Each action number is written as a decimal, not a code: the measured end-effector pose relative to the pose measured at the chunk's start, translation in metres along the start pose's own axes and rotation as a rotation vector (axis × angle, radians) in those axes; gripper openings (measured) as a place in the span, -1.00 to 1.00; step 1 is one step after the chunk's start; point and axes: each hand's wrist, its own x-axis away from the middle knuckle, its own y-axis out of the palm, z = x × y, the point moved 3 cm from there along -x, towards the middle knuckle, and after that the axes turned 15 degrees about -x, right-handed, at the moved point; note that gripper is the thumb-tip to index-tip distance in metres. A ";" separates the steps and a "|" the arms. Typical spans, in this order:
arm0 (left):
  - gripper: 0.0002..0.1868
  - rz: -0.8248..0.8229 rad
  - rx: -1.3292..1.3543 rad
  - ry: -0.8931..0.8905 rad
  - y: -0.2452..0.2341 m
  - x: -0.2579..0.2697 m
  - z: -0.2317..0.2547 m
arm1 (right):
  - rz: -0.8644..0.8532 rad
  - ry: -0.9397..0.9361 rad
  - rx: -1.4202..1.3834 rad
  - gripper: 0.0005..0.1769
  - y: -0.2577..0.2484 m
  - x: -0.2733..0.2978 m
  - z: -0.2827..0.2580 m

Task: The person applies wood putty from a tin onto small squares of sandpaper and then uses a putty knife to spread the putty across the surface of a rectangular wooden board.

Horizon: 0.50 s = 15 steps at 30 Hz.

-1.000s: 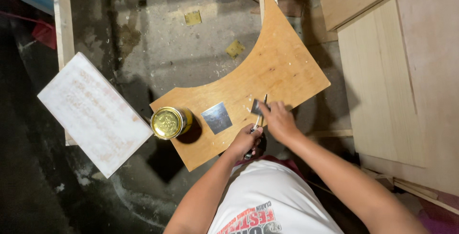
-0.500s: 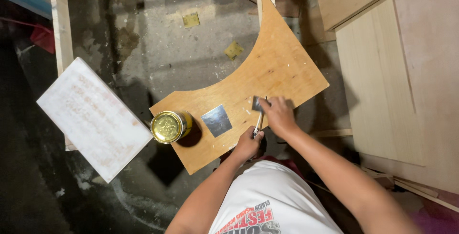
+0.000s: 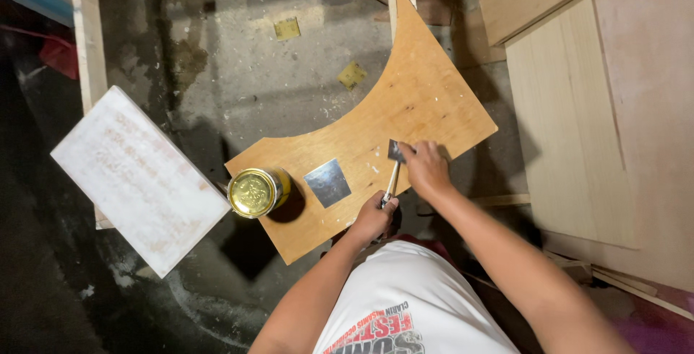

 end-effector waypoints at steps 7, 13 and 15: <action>-0.82 -0.022 0.143 -0.033 0.008 0.004 -0.009 | 0.034 -0.083 0.074 -0.54 -0.020 0.022 -0.021; -0.60 -0.012 0.400 -0.153 -0.008 0.039 0.035 | 0.093 0.214 -0.111 -0.41 -0.024 0.017 0.013; -0.68 -0.062 0.505 -0.215 -0.001 0.024 0.015 | 0.226 0.007 -0.174 -0.35 -0.043 0.035 -0.018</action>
